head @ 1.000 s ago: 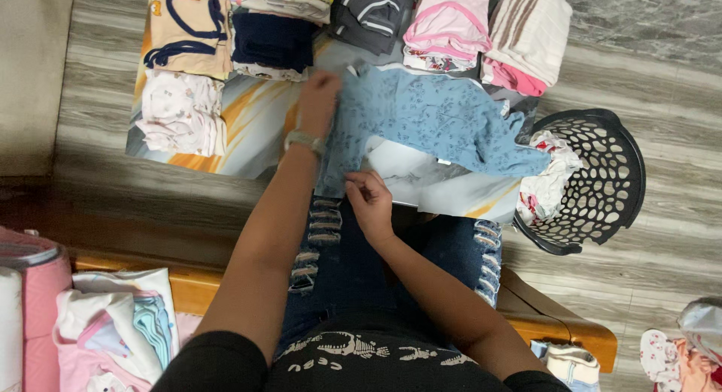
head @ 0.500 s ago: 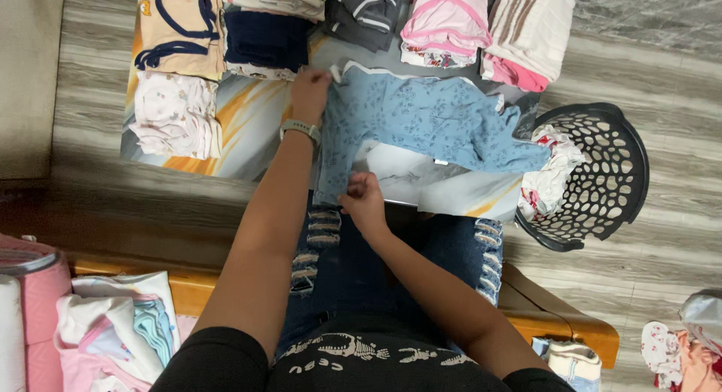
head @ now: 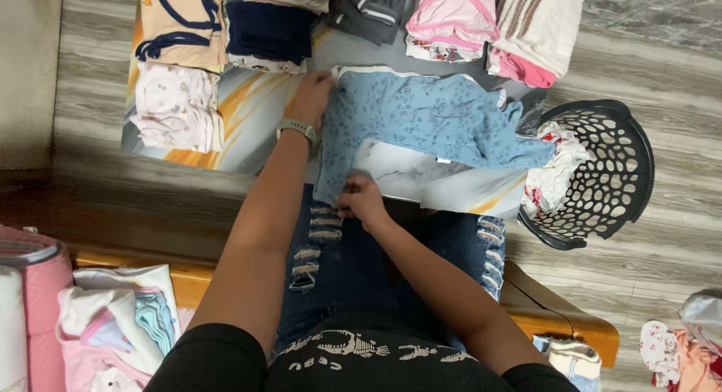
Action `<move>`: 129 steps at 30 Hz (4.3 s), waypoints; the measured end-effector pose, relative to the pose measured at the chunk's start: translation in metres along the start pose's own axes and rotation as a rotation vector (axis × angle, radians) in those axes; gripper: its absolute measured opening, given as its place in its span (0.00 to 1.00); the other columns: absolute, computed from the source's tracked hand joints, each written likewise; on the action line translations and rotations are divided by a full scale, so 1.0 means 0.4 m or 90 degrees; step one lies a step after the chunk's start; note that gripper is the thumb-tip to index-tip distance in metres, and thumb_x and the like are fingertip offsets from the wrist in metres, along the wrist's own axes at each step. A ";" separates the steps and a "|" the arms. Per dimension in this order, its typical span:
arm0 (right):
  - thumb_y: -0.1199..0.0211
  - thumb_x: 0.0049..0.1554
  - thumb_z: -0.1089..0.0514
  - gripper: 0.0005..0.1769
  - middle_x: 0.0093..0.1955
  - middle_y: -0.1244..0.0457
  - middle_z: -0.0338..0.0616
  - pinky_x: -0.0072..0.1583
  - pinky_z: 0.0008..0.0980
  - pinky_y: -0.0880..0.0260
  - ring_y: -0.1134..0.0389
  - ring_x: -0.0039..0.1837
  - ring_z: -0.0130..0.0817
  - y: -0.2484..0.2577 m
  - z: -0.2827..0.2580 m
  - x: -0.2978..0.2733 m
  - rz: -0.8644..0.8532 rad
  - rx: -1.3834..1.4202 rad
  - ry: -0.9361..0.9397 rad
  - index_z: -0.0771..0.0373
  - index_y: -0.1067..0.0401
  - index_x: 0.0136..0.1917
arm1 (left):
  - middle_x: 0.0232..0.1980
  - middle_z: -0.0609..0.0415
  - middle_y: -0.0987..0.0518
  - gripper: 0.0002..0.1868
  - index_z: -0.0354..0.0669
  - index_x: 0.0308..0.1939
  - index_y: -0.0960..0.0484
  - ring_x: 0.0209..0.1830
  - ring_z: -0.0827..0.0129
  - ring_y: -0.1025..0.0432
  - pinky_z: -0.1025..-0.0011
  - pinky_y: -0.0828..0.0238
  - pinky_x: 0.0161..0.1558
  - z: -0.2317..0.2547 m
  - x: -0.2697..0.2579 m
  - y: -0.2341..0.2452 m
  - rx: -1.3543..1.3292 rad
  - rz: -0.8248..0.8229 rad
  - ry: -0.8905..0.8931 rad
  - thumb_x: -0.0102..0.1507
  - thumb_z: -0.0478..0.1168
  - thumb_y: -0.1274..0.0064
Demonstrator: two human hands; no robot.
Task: The person folds baby clothes, including shirts and onesies, by hand on a bed and stacks them. They also reach into a laundry basket to retrieve more items.
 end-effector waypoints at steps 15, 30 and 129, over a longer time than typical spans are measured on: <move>0.43 0.60 0.64 0.08 0.49 0.36 0.51 0.44 0.42 0.22 0.25 0.48 0.49 -0.014 -0.008 0.015 -0.039 0.048 -0.083 0.64 0.33 0.53 | 0.41 0.44 0.15 0.13 0.40 0.41 0.15 0.44 0.53 0.19 0.61 0.24 0.47 -0.042 -0.404 0.169 0.331 0.132 -0.242 0.63 0.47 0.43; 0.40 0.63 0.57 0.09 0.53 0.29 0.49 0.57 0.50 0.26 0.27 0.53 0.55 0.002 -0.300 0.027 0.221 -0.667 0.568 0.57 0.22 0.55 | 0.40 0.49 0.14 0.18 0.45 0.44 0.14 0.41 0.56 0.20 0.60 0.24 0.45 -0.052 -0.459 0.116 0.425 0.084 -0.129 0.56 0.50 0.36; 0.31 0.47 0.64 0.13 0.47 0.37 0.37 0.63 0.48 0.43 0.38 0.57 0.42 0.479 -0.261 -0.203 0.470 -0.855 0.760 0.53 0.21 0.47 | 0.46 0.51 0.25 0.08 0.46 0.39 0.19 0.51 0.54 0.31 0.54 0.32 0.50 0.158 -0.351 -0.128 0.733 -0.071 -0.651 0.56 0.38 0.46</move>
Point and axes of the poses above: each hand's wrist, its own x-axis towards the middle knuckle, its own y-axis out of the back of the hand, z = x × y, the point moved 3 cm from there along x, towards the middle knuckle
